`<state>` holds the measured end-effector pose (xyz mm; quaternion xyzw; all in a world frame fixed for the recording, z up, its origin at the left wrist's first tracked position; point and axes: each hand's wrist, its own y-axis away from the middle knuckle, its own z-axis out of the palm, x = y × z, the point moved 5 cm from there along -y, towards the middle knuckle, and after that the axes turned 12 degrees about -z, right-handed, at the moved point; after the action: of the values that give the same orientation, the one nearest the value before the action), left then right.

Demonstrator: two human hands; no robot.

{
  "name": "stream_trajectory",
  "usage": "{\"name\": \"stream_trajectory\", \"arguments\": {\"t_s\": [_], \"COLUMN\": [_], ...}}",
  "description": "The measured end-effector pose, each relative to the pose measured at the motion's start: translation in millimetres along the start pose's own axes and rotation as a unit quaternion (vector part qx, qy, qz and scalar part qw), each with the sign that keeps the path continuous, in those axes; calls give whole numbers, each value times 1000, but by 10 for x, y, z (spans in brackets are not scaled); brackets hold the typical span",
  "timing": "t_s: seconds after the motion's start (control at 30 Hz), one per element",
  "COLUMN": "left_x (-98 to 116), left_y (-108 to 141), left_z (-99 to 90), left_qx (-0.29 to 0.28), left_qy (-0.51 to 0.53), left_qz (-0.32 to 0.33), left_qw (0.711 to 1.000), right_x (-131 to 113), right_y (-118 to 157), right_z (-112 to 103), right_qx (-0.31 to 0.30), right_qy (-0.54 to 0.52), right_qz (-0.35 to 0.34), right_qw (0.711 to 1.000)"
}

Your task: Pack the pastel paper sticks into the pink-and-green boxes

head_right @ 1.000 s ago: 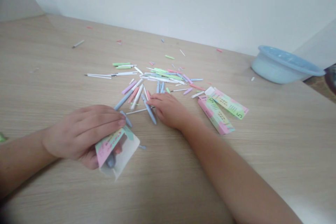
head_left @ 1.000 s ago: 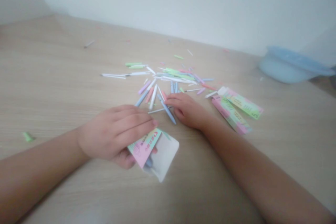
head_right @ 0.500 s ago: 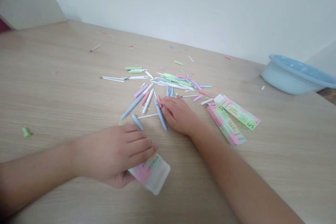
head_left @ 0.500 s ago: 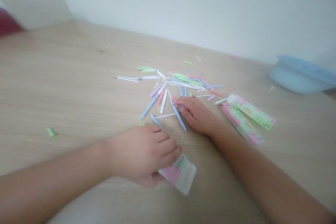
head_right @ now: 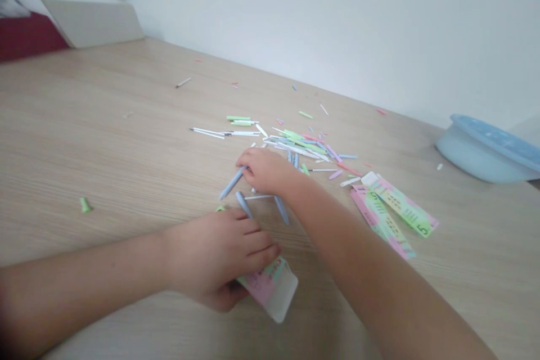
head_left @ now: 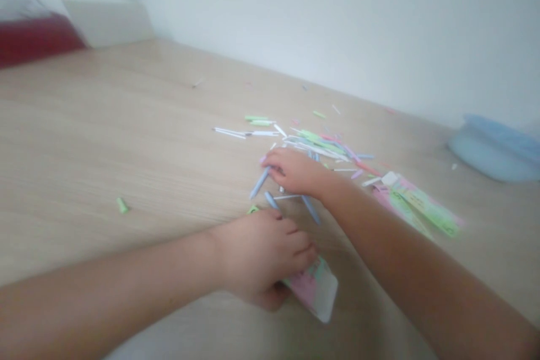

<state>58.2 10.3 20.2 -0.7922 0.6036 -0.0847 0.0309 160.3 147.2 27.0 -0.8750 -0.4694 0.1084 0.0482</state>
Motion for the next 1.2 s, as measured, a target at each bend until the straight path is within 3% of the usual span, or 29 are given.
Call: {"name": "stream_trajectory", "arguments": {"t_s": [0.3,0.57,0.77,0.87,1.0,1.2], "left_x": [1,-9,-26,-30,-31,-73], "left_y": [-21,-15,-8,-3,-4,22], "left_z": [19,23,20,3,-17,-1], "left_qx": [15,24,21,15,12,15], "left_qy": [11,12,26,31,38,19], "left_qz": [-6,-3,-2,0,3,13], "left_qw": [1000,1000,999,999,999,1000], "right_x": [-33,-52,-154,-186,-243,-505], "right_y": [-217,-249,-333,-355,-311,39], "right_z": [-36,-143,-135,-93,-101,-411], "right_qx": [-128,-211,-236,-221,-150,55], "right_qy": [-4,29,55,62,55,12], "right_qz": [-25,49,59,72,93,106], "right_qw": [991,976,968,971,983,993]}}
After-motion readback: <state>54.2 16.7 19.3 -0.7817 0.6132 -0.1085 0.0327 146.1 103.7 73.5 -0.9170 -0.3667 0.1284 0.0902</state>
